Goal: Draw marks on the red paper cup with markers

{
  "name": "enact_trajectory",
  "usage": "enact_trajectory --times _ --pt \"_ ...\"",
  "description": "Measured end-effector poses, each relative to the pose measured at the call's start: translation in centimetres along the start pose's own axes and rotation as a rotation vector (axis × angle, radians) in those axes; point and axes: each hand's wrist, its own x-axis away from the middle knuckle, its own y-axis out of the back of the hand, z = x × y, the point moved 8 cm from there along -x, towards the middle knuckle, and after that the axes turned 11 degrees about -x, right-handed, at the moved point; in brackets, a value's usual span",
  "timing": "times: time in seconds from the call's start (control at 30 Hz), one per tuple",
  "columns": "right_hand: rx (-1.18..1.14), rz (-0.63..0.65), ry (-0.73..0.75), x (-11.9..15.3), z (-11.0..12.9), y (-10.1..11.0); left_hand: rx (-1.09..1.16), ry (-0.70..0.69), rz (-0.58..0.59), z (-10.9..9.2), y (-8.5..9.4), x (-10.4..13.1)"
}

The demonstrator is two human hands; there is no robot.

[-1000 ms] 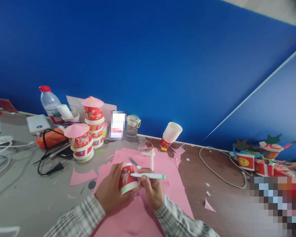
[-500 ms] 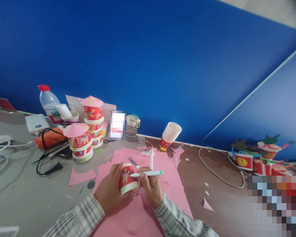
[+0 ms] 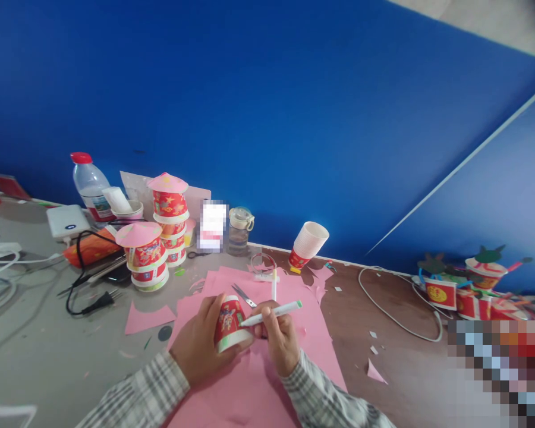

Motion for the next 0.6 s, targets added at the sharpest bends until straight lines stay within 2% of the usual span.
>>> enact_trajectory --times 0.37,0.6 --pt "-0.079 0.004 0.008 -0.18 -0.34 -0.69 -0.003 -0.007 0.007 -0.17 0.05 0.07" --pt "0.016 -0.005 0.021 -0.05 -0.50 -0.36 -0.023 0.011 -0.006 -0.12 0.12 0.12"
